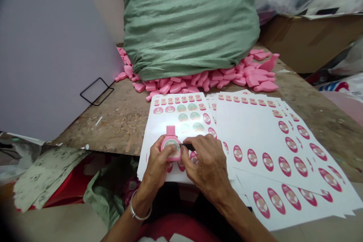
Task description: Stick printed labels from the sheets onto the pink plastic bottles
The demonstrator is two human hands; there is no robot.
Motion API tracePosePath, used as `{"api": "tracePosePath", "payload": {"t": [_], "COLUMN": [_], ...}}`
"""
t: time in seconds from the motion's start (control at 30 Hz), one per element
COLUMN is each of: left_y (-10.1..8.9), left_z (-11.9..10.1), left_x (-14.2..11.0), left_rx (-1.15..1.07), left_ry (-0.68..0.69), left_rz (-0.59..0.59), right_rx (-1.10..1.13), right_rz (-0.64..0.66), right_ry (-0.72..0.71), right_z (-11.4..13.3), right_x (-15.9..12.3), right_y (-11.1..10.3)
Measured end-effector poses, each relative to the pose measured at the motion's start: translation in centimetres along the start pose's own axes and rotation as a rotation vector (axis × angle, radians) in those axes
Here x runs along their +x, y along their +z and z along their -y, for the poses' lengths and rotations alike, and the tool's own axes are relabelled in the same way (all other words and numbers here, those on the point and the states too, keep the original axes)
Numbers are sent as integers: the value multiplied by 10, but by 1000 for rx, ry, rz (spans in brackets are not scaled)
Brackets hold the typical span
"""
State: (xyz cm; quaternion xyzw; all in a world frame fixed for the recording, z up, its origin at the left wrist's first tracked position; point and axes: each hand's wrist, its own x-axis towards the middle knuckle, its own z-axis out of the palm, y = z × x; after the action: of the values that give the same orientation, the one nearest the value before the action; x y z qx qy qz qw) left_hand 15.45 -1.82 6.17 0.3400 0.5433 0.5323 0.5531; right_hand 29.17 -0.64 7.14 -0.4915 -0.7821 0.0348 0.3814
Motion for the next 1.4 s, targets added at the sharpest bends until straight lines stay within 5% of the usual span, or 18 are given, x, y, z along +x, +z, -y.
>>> {"api": "tracePosePath", "payload": {"t": [0.4,0.47,0.53,0.7,1.4], "left_y": [-13,-13,-11,-1,3], "left_z": [-5,-11,-20,-33,-18], "left_x": [16,13,8,0,-3], "left_rx": [930,895,780,514,524], "left_ry": [366,480,549,408,529], "left_rz": [-179,-222,-117,122,86], "right_rx": [201,212,208,166,147], "right_rz": [62,50,38,3,-3], "right_ry": [255,226,186,111,79], "right_z": [-20,-18,-15,-9,-3], "right_x": [-9,-9,-7,-4,-6], "right_y": [3,0,-2,-6,-6]}}
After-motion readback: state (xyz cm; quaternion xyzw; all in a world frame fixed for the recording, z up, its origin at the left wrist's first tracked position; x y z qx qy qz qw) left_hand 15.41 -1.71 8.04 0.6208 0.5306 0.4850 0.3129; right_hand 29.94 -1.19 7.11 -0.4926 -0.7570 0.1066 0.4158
